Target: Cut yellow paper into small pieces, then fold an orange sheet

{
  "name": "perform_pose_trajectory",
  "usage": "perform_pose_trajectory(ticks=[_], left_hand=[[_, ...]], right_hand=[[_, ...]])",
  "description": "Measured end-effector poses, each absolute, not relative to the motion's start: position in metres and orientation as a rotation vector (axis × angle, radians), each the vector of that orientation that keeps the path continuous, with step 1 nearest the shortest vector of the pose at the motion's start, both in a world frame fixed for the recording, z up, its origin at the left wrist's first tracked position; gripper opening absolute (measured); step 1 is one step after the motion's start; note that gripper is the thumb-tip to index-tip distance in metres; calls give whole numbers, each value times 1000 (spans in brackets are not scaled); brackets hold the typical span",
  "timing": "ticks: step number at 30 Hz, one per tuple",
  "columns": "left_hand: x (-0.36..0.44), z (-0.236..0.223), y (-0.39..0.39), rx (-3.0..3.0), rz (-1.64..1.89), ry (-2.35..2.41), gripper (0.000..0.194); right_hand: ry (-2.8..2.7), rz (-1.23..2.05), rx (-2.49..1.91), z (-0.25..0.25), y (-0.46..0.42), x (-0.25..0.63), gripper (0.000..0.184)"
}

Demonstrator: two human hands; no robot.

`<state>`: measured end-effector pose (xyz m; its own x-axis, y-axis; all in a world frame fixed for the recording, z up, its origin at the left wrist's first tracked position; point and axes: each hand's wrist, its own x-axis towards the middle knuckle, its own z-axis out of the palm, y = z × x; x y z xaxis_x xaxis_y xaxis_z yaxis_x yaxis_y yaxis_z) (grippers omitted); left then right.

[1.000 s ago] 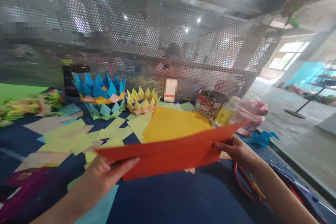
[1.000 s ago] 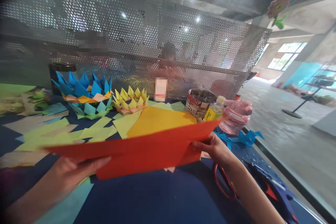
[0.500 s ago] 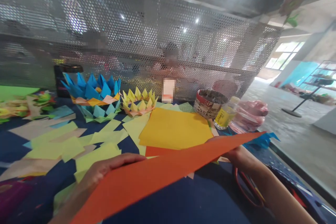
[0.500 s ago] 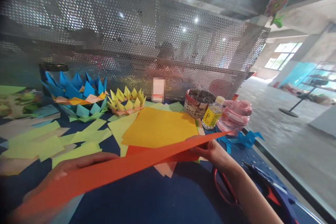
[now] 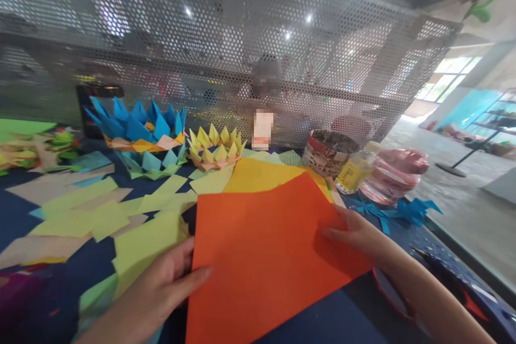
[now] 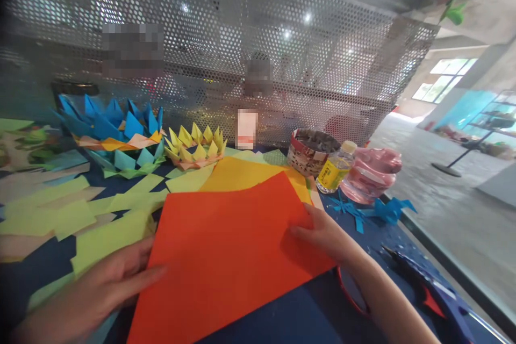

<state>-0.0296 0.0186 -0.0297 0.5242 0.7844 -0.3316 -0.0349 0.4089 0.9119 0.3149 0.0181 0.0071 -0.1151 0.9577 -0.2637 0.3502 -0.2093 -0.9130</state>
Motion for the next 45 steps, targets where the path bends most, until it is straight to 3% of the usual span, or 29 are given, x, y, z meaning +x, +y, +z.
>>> perform_pose_trajectory(ticks=[4, 9, 12, 15, 20, 33, 45], left_hand=[[-30, -34, 17, 1053, 655, 802, 59], [-29, -41, 16, 1171, 614, 947, 64], [-26, -42, 14, 1109, 649, 903, 67], [-22, -36, 11, 1081, 620, 890, 63], [-16, -24, 7, 1058, 643, 891, 62], [-19, -26, 10, 1063, 639, 852, 53], [-18, -20, 11, 1080, 629, 835, 57]], right_hand=[[-1680, 1121, -1620, 3, 21, 323, 56], [-1808, 223, -1932, -1, 15, 314, 64], [-1983, -212, -1708, 4, 2, 288, 50], [-2213, -153, -1387, 8, -15, 257, 34], [-2440, 104, -1104, 3, -31, 227, 26], [-2431, 261, -1092, -8, -31, 226, 11], [-2392, 187, -1051, -6, -29, 218, 12]])
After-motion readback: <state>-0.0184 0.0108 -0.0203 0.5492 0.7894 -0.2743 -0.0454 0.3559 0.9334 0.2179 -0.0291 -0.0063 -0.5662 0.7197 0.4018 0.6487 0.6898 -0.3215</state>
